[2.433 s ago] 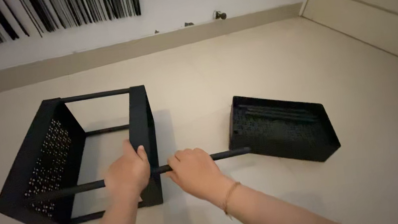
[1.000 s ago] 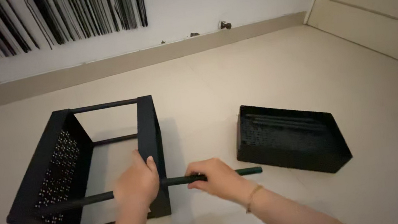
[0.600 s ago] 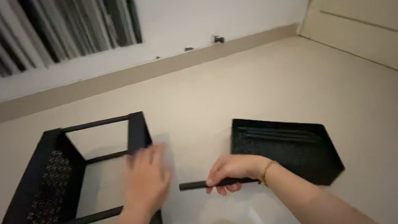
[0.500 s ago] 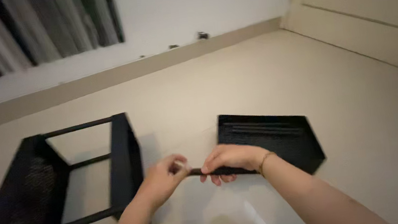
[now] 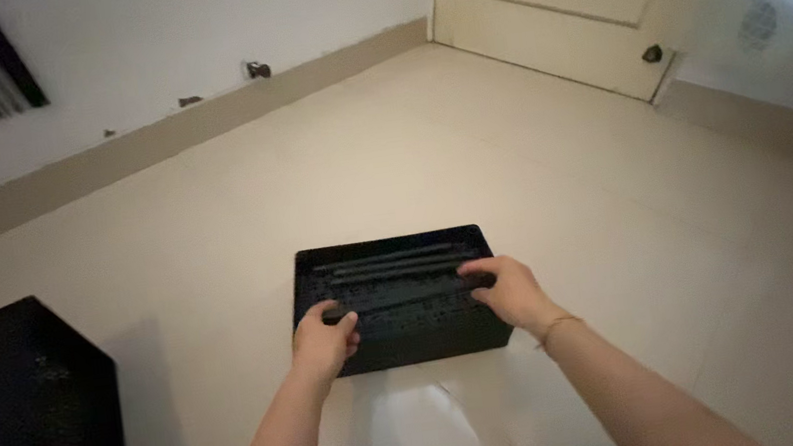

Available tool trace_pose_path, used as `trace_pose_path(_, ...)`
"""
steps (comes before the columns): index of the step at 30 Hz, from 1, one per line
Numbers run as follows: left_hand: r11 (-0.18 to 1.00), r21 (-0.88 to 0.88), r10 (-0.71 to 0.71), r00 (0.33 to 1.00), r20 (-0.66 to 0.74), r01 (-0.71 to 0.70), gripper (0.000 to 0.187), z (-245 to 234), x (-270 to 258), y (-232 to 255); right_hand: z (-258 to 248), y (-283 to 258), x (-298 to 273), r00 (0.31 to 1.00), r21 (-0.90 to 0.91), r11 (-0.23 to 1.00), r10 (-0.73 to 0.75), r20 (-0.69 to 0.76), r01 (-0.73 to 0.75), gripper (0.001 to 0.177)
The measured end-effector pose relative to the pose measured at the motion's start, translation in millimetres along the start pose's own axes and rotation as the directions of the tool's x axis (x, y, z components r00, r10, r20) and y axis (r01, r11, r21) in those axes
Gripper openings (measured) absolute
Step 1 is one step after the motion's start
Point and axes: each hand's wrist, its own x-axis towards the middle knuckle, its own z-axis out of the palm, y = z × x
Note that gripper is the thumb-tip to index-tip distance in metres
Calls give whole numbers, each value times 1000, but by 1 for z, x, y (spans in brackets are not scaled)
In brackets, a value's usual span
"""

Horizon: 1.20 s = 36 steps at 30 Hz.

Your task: The person assembles a black perforated plastic storage unit by inserting black rods into slots on the side panels. They repeatedly insert and remove rods to adjust fit, then place the assembled frame upright and continue inserting rods into the remaining slots.

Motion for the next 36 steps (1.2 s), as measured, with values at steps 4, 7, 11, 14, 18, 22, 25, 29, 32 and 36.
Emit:
trace_pose_path(4, 992, -127, 11, 996, 93, 1, 77, -4, 13, -4, 29, 1, 6, 1000, -198, 980, -20, -19, 16, 55)
trace_pose_path(7, 992, -112, 66, 996, 56, -59, 72, -36, 14, -8, 46, -22, 7, 999, -141, 989, -39, -17, 36, 57)
trace_pose_path(11, 966, -107, 222, 969, -112, -234, 49, -107, -8, -2, 87, -81, -8, 986, -98, 982, -164, -12, 163, 50)
trace_pose_path(14, 940, 80, 341, 891, -301, -332, 35, -185, -46, -16, 131, -142, -34, 925, 16, 926, -378, 31, 378, 41)
trace_pose_path(18, 900, 403, 357, 813, -460, -167, 32, -277, -105, -49, 182, -236, -99, 790, 198, 810, -584, 186, 552, 53)
trace_pose_path(22, 910, 403, 89, 906, -415, 95, 32, -327, -155, -110, 223, -319, -162, 626, 332, 735, -678, 386, 591, 102)
trace_pose_path(25, 902, 432, 114, 954, -276, 17, 33, -340, -170, -136, 246, -357, -192, 660, -51, 879, -316, 682, 474, 121)
trace_pose_path(29, 819, 546, 247, 967, -61, -174, 37, -336, -172, -144, 268, -363, -203, 787, -109, 910, -280, 549, 400, 118)
trace_pose_path(32, 677, 678, 372, 928, 19, -286, 40, -320, -162, -138, 279, -349, -196, 852, -57, 917, -340, 399, 394, 120)
trace_pose_path(36, 630, 754, 290, 957, -5, -186, 35, -308, -151, -135, 289, -340, -185, 867, 87, 912, -409, 286, 401, 124)
